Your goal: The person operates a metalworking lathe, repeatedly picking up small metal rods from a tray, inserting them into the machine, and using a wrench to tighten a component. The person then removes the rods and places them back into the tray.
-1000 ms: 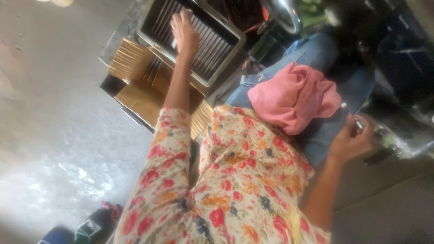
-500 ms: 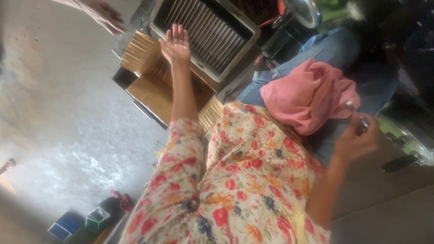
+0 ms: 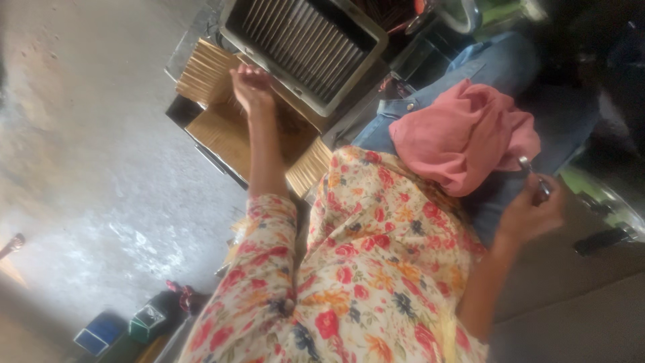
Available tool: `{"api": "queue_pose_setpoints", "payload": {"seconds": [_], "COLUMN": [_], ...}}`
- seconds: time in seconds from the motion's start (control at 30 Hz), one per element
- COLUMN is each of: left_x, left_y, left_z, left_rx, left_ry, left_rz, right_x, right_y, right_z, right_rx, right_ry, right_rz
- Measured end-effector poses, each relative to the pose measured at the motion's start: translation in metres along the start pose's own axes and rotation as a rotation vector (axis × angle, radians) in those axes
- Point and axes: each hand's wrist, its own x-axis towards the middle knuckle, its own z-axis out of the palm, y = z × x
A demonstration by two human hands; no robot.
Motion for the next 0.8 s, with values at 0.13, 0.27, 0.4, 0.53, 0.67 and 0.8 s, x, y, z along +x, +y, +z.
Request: {"api": "queue_pose_setpoints", "payload": {"seconds": [0.13,0.27,0.4,0.53,0.67,0.8], "left_x": [0.019,0.017,0.017,0.029,0.04,0.058], "left_y": [0.033,0.046,0.035,0.024,0.025,0.049], "left_z": [-0.015,-0.039,-0.068,-0.081,-0.069,-0.026], "left_rx": [0.129,0.862,2.009,2.127,2.081,1.947], "left_ry": [0.014,-0.042,-0.099,-0.369,-0.316,-0.205], "left_rz": [-0.012,0.133,0.352,0.263,0.788,1.213], "right_x": [0.006,0.013,0.004,-0.008,-0.008,-0.002], "right_y": [0.001,0.006,0.015,0.028,0.041,0.053], "right_z": [0.005,0.012,0.015,0.014,0.01,0.003], "right_rx": [-0.09,-0.062,-0.071,-0.105,-0.23,-0.273], "right_ry": [-0.016,-0.033,-0.055,-0.096,-0.108,-0.083], "right_rz": [-0.073,-0.055,-0.154,-0.132,-0.094,-0.195]}}
